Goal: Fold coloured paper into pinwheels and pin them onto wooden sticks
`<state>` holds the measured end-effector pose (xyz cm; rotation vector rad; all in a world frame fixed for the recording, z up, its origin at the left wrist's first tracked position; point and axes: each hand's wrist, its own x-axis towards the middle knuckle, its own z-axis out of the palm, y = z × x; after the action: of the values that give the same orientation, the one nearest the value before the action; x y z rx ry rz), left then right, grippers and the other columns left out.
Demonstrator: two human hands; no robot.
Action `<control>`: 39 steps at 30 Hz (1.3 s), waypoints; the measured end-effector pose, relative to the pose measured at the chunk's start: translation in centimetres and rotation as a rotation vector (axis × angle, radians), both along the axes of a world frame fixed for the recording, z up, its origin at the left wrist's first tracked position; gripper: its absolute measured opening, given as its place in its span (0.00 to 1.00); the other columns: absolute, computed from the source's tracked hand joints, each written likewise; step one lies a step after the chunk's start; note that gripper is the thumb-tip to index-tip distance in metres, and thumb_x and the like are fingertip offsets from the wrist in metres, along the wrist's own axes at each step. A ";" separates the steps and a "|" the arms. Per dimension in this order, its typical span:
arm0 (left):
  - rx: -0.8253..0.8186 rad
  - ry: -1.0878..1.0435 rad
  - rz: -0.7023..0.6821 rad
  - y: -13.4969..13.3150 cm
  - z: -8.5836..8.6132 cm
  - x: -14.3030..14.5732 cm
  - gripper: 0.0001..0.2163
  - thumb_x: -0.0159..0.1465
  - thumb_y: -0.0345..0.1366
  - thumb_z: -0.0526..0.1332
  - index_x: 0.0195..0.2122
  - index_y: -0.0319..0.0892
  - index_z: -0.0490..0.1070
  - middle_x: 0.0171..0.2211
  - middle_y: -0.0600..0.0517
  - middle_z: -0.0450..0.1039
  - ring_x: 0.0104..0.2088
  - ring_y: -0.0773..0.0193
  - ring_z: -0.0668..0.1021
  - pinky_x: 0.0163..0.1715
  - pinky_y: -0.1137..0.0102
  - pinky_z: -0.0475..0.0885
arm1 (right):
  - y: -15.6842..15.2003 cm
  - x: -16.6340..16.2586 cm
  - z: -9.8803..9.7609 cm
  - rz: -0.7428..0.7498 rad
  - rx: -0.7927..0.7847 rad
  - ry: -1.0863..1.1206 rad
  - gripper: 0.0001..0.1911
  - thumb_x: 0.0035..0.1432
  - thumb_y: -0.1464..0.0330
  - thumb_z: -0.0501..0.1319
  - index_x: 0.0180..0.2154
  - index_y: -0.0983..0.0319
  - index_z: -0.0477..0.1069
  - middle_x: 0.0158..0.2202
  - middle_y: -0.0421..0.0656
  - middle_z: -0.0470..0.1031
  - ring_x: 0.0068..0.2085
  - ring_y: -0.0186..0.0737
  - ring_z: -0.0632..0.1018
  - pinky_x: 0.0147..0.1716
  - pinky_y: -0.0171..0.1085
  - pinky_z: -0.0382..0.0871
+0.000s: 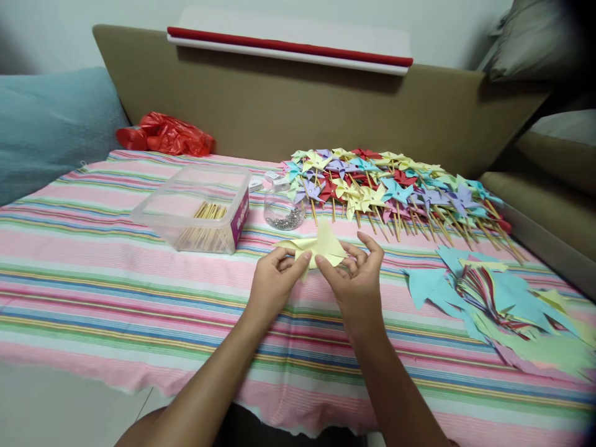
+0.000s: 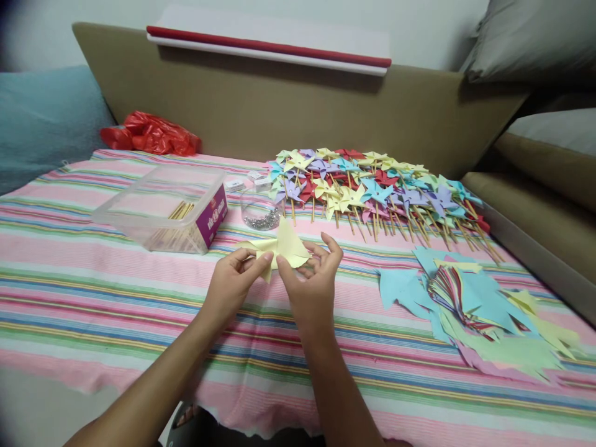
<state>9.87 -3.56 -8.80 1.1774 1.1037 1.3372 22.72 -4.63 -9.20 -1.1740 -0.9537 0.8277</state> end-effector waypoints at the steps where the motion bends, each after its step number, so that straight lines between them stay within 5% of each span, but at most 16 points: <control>1: 0.019 0.023 -0.023 0.1 -0.2 -0.2 0.17 0.58 0.48 0.70 0.26 0.41 0.70 0.20 0.59 0.61 0.22 0.70 0.64 0.23 0.73 0.57 | 0.1 0.4 0.0 0.003 -0.010 -0.063 0.41 0.47 0.62 0.74 0.59 0.55 0.58 0.56 0.49 0.70 0.50 0.44 0.77 0.46 0.43 0.74; 7: 0.158 0.209 -0.143 0.7 -0.3 -1.3 0.12 0.61 0.43 0.68 0.28 0.41 0.73 0.24 0.56 0.68 0.26 0.69 0.69 0.27 0.73 0.62 | 0.2 2.6 0.4 0.204 -0.093 -0.338 0.18 0.51 0.58 0.71 0.42 0.60 0.78 0.48 0.48 0.77 0.50 0.51 0.77 0.50 0.48 0.71; 15: 0.107 0.255 -0.289 0.8 -0.2 -2.1 0.11 0.63 0.43 0.66 0.40 0.41 0.78 0.39 0.47 0.79 0.41 0.57 0.79 0.41 0.66 0.72 | 0.0 3.2 0.8 0.369 -0.130 -0.359 0.14 0.53 0.60 0.69 0.41 0.58 0.82 0.48 0.46 0.78 0.48 0.50 0.78 0.47 0.46 0.70; 23: 0.159 0.326 -0.285 0.7 -0.1 -2.2 0.10 0.64 0.44 0.66 0.38 0.42 0.78 0.37 0.49 0.78 0.39 0.58 0.79 0.39 0.67 0.72 | -0.2 2.8 0.8 0.359 -0.165 -0.370 0.12 0.54 0.60 0.68 0.37 0.61 0.80 0.39 0.44 0.79 0.40 0.46 0.78 0.39 0.40 0.70; 26: 0.166 0.326 -0.256 0.7 -0.2 -2.1 0.13 0.63 0.45 0.67 0.43 0.42 0.77 0.36 0.50 0.77 0.37 0.60 0.78 0.38 0.68 0.72 | -0.1 2.8 0.8 0.260 -0.202 -0.263 0.14 0.52 0.59 0.70 0.38 0.62 0.80 0.39 0.45 0.81 0.39 0.46 0.79 0.37 0.40 0.70; 32: 0.104 0.208 -0.235 0.7 -0.7 -1.9 0.23 0.62 0.45 0.69 0.57 0.46 0.70 0.46 0.49 0.75 0.38 0.63 0.79 0.39 0.69 0.73 | 0.1 2.9 1.3 0.113 -0.168 0.320 0.19 0.49 0.61 0.74 0.42 0.62 0.80 0.46 0.45 0.83 0.49 0.48 0.80 0.47 0.40 0.72; 36: 0.172 0.199 -0.213 0.6 -0.7 -1.5 0.25 0.64 0.43 0.67 0.62 0.48 0.67 0.56 0.47 0.73 0.46 0.61 0.79 0.44 0.69 0.74 | 0.1 2.5 1.7 0.167 -0.181 0.441 0.17 0.48 0.64 0.75 0.41 0.62 0.81 0.43 0.44 0.84 0.48 0.45 0.81 0.47 0.38 0.72; 39: 0.233 0.189 -0.169 0.6 -0.4 -1.3 0.18 0.66 0.41 0.66 0.56 0.47 0.72 0.55 0.48 0.75 0.50 0.60 0.78 0.47 0.69 0.73 | 0.0 2.2 1.7 0.272 -0.219 0.424 0.18 0.49 0.63 0.74 0.42 0.62 0.81 0.44 0.44 0.84 0.46 0.43 0.81 0.46 0.37 0.71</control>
<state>8.56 -2.94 -9.20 1.5599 0.9729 1.2671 24.94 -4.67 -7.53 -1.0044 -0.6880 1.3668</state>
